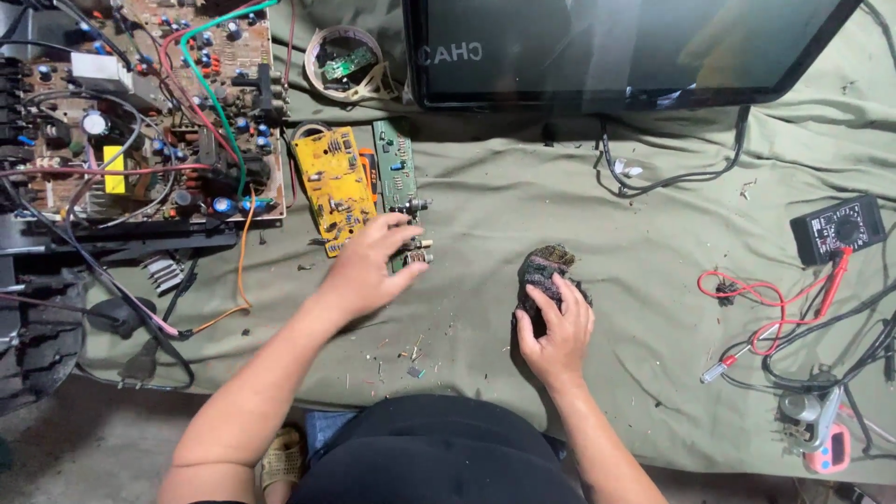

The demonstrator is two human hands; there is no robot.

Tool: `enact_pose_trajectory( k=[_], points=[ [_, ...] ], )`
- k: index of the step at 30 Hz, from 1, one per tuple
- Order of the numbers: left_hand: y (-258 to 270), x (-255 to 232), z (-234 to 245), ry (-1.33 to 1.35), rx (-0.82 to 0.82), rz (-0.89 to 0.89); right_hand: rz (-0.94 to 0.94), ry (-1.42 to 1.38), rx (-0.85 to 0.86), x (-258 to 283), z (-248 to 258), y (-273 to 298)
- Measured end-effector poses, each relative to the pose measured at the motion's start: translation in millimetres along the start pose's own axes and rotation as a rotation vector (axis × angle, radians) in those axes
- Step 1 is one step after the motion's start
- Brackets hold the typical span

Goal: Inspecting and cleaning various electronic components and circuit boards from a disassembled television.

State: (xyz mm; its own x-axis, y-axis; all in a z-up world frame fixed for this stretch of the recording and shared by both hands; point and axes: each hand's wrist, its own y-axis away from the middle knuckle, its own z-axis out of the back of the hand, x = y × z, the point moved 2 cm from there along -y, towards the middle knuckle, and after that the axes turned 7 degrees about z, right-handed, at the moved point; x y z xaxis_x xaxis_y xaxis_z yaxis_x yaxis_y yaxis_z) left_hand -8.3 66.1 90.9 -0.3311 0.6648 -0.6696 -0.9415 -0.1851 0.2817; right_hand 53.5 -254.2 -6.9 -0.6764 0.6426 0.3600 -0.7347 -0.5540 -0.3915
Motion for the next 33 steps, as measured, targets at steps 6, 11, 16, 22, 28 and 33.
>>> enact_pose_trajectory(
  k=[6,11,16,22,28,33],
  points=[
    [-9,26,-65,-0.362,-0.296,-0.224,0.012,-0.009,-0.023,1,1,1],
    [-1,16,-71,-0.427,-0.259,-0.170,0.010,-0.003,-0.019,-1,1,2],
    [0,33,-83,-0.536,-0.330,-0.191,-0.001,-0.006,-0.005,0,2,3],
    [-9,56,-78,-0.620,-0.514,-0.273,-0.006,-0.017,-0.016,-1,2,1],
    [18,33,-18,-0.303,-0.602,-0.145,-0.026,-0.045,0.005,-1,3,2],
    [33,24,33,1.153,-0.480,0.083,-0.032,-0.020,0.025,-2,1,2]
  ],
)
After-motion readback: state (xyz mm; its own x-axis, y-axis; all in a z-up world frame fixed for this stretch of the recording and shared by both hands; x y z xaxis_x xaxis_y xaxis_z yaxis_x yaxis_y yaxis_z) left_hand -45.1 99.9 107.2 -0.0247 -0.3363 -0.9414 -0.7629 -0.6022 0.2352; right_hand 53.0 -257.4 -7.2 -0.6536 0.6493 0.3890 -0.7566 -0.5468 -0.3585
